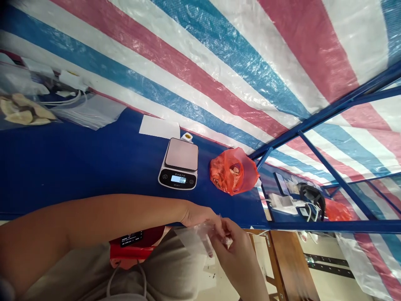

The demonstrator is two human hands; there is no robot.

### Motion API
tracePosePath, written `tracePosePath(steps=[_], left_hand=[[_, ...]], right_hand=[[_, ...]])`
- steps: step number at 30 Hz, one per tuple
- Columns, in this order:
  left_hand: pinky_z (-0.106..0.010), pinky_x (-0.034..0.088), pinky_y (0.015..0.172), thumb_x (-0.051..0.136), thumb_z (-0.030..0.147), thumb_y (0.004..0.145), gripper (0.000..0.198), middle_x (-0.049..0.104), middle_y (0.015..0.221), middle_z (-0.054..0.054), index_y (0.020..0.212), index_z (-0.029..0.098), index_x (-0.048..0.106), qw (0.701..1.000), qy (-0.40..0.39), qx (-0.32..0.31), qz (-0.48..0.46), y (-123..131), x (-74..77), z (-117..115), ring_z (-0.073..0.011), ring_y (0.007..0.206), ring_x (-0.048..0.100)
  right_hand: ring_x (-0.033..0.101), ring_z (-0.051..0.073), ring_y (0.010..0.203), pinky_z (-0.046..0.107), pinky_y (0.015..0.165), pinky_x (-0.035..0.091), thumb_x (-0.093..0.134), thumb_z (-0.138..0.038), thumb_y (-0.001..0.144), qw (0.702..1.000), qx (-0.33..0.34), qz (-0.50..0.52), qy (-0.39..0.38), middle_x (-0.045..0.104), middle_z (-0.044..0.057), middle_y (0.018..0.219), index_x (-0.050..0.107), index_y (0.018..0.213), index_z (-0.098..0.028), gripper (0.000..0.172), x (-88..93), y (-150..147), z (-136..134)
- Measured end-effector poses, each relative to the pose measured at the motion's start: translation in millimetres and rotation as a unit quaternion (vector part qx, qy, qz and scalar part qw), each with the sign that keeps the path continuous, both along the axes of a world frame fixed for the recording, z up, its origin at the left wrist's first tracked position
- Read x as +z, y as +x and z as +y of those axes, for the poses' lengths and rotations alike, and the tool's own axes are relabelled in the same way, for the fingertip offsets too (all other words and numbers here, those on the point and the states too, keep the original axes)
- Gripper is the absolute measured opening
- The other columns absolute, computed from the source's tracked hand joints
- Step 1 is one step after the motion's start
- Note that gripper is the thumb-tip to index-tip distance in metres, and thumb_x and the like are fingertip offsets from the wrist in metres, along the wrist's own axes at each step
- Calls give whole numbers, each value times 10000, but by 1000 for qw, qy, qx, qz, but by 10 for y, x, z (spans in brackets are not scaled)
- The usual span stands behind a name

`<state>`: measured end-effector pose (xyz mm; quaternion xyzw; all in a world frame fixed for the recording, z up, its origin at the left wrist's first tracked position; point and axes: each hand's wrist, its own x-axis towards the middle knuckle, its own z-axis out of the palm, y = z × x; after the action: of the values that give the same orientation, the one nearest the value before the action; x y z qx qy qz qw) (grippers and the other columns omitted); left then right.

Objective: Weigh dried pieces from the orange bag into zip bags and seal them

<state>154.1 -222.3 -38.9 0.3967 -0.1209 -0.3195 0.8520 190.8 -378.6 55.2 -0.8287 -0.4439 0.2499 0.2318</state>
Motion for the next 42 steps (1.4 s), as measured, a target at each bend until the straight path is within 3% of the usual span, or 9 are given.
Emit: tracePosePath(steps=[5, 8, 14, 18, 22, 25, 30, 36, 42], left_hand=[[-431, 589, 804, 699, 532, 723, 408, 723, 926, -69, 940, 186, 710, 999, 35, -11, -32, -88, 111, 65, -252, 858, 725], [-430, 592, 814, 659, 575, 766, 433, 728, 1042, -94, 973, 197, 701, 996, 54, -48, -59, -108, 129, 120, -263, 936, 731], [-488, 572, 948, 708, 449, 754, 385, 729, 1112, -109, 1046, 200, 673, 983, 77, -126, -108, -63, -25, 163, -284, 1084, 729], [-504, 575, 943, 774, 384, 698, 481, 715, 1102, -97, 1123, 219, 624, 981, 94, -140, -94, -18, -83, 267, -280, 1048, 735], [-385, 561, 953, 810, 457, 698, 658, 656, 1236, -83, 1277, 242, 583, 989, 115, -59, -75, -37, 71, 424, -231, 1189, 666], [-320, 550, 933, 803, 506, 707, 743, 613, 1318, -57, 1368, 273, 558, 990, 120, 5, -75, -59, 192, 379, -208, 1260, 620], [-440, 596, 866, 752, 515, 692, 629, 687, 1178, -90, 1220, 181, 676, 982, 62, -81, -156, -37, 155, 99, -290, 1082, 706], [-419, 602, 830, 751, 546, 669, 543, 720, 1052, -70, 1066, 175, 732, 985, 73, -50, -147, -25, 71, 77, -274, 978, 733], [-396, 590, 822, 777, 568, 671, 545, 711, 925, -44, 1059, 191, 714, 987, 88, -35, -127, -38, 84, 110, -251, 920, 737]], right_hand=[[587, 159, 643, 246, 572, 457, 566, -478, 981, 997, -18, 80, -3, 636, 6, 745, 656, 871, -211, 302, 43, 42, -61], [613, 170, 653, 251, 608, 492, 548, -569, 981, 997, -38, 67, 6, 654, 11, 732, 663, 855, -217, 391, 163, 61, -86], [737, 262, 937, 302, 808, 584, 569, -672, 936, 993, -117, -25, 20, 779, 83, 968, 741, 924, -229, 475, 398, 234, -321], [762, 284, 978, 331, 832, 611, 557, -679, 944, 988, -147, -36, 12, 790, 110, 1067, 773, 1001, -234, 497, 453, 382, -540], [772, 288, 966, 313, 784, 633, 590, -656, 934, 993, -113, -28, 9, 797, 112, 1051, 791, 999, -238, 468, 449, 360, -579], [772, 268, 936, 276, 715, 625, 578, -636, 947, 997, -77, -28, -11, 802, 80, 1018, 796, 1026, -277, 428, 426, 184, -433], [762, 259, 927, 283, 716, 614, 592, -550, 929, 999, -2, -45, -30, 808, 55, 1028, 784, 1159, -320, 378, 346, -49, -136], [764, 246, 907, 279, 710, 608, 605, -322, 878, 998, 17, -37, -55, 810, 40, 1044, 777, 1198, -324, 364, 267, -46, 13], [757, 260, 1010, 288, 758, 608, 610, -309, 865, 997, 32, -33, -60, 794, 42, 1160, 769, 1236, -313, 404, 281, -90, 66]])
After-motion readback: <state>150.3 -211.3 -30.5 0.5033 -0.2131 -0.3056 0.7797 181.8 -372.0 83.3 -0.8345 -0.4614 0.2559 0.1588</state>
